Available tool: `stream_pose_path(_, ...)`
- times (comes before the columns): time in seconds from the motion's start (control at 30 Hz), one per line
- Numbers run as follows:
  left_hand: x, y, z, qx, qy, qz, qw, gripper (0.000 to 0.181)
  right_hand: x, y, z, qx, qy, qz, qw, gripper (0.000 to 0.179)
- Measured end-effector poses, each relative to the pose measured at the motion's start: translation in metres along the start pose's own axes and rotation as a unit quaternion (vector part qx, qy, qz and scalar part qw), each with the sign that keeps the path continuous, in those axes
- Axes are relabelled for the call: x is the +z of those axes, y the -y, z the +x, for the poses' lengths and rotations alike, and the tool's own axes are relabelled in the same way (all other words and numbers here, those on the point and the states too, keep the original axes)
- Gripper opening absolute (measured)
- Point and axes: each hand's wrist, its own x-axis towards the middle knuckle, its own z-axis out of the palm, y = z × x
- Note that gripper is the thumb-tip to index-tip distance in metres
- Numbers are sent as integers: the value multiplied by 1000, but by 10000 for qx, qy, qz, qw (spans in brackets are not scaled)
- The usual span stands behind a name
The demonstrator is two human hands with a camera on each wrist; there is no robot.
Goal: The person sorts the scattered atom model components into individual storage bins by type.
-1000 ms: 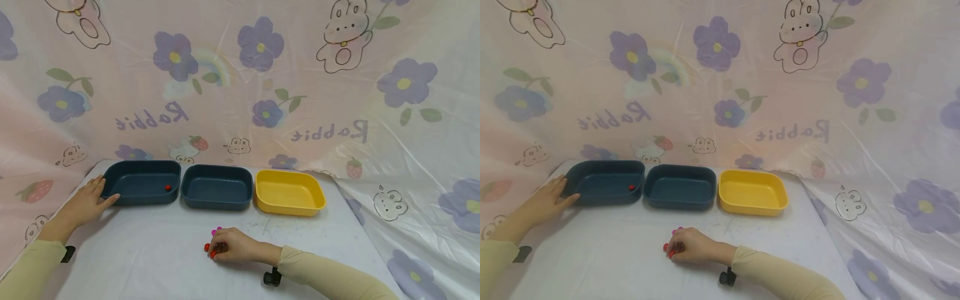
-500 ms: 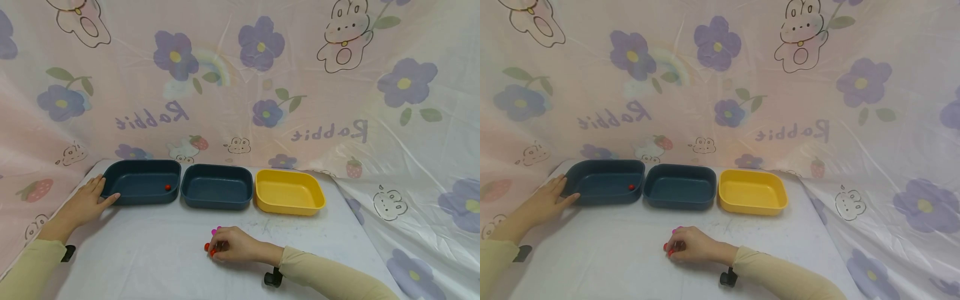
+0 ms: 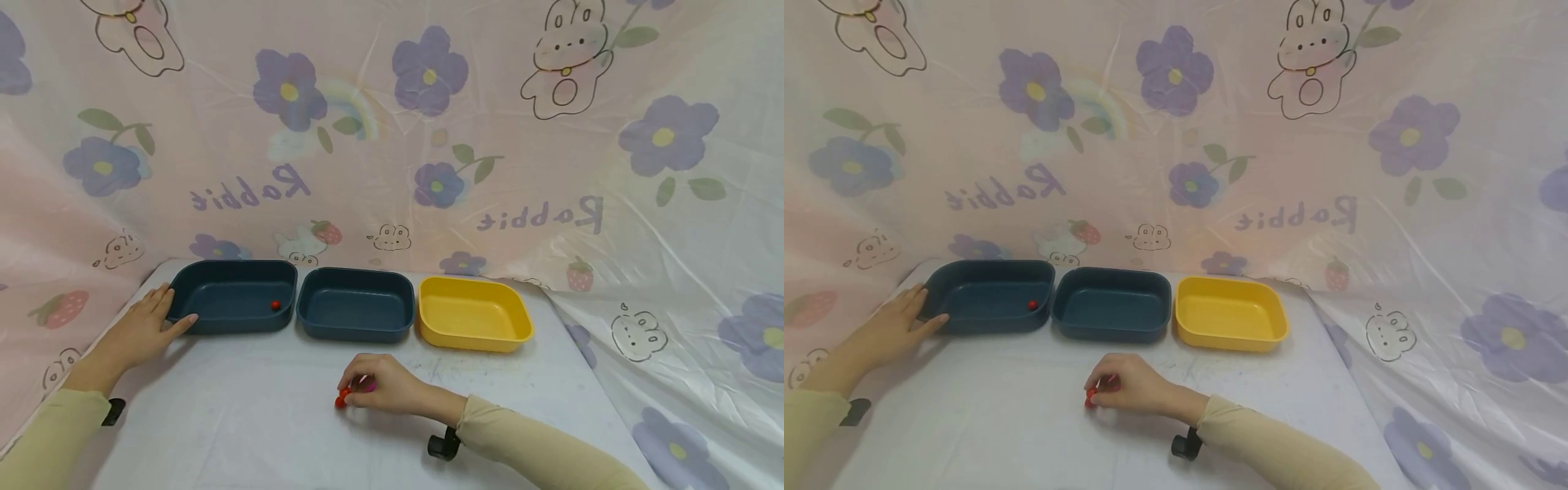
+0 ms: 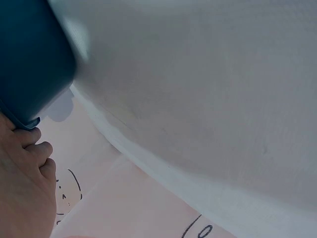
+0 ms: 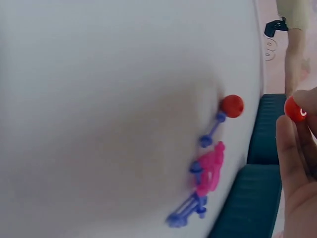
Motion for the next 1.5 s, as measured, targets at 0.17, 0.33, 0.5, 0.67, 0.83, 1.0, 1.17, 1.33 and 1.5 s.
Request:
stream_pose_path(0.17, -1, 0, 1, 1, 10, 5, 10000, 96, -2, -2, 9, -138, -244, 135, 9995, 16)
stream_pose_path(0.33, -1, 0, 1, -46, 34, -1, 10000, 96, -5, 0, 23, -249, -608, 261, 9975, 18)
stream_pose_path(0.5, 0, 0, 1, -84, 15, 13, 10000, 97, -6, -1, 41, -137, -984, 612, 9932, 18)
stream_pose_path(0.67, -1, 0, 1, -107, 32, 0, 9999, 97, -8, -2, 61, -24, -1347, 898, 9868, 18)
stream_pose_path(0.83, -2, -3, 0, -127, 56, -30, 9999, 97, -10, -4, 80, 49, -1575, 1024, 9822, 18)
stream_pose_path(1.0, -3, -5, -2, -99, 34, -6, 9999, 96, -11, -10, 100, 94, -1684, 922, 9813, 18)
stream_pose_path(1.17, -3, -4, -2, -112, 5, 20, 9999, 95, -11, -20, 127, -131, -1643, 717, 9837, 18)
stream_pose_path(1.33, -2, -3, -1, -148, 13, -28, 9999, 96, -9, -31, 154, -151, -1526, 411, 9873, 20)
stream_pose_path(1.5, -1, -2, 0, -123, -23, -6, 9999, 96, -7, -39, 178, 184, -1371, 312, 9899, 22)
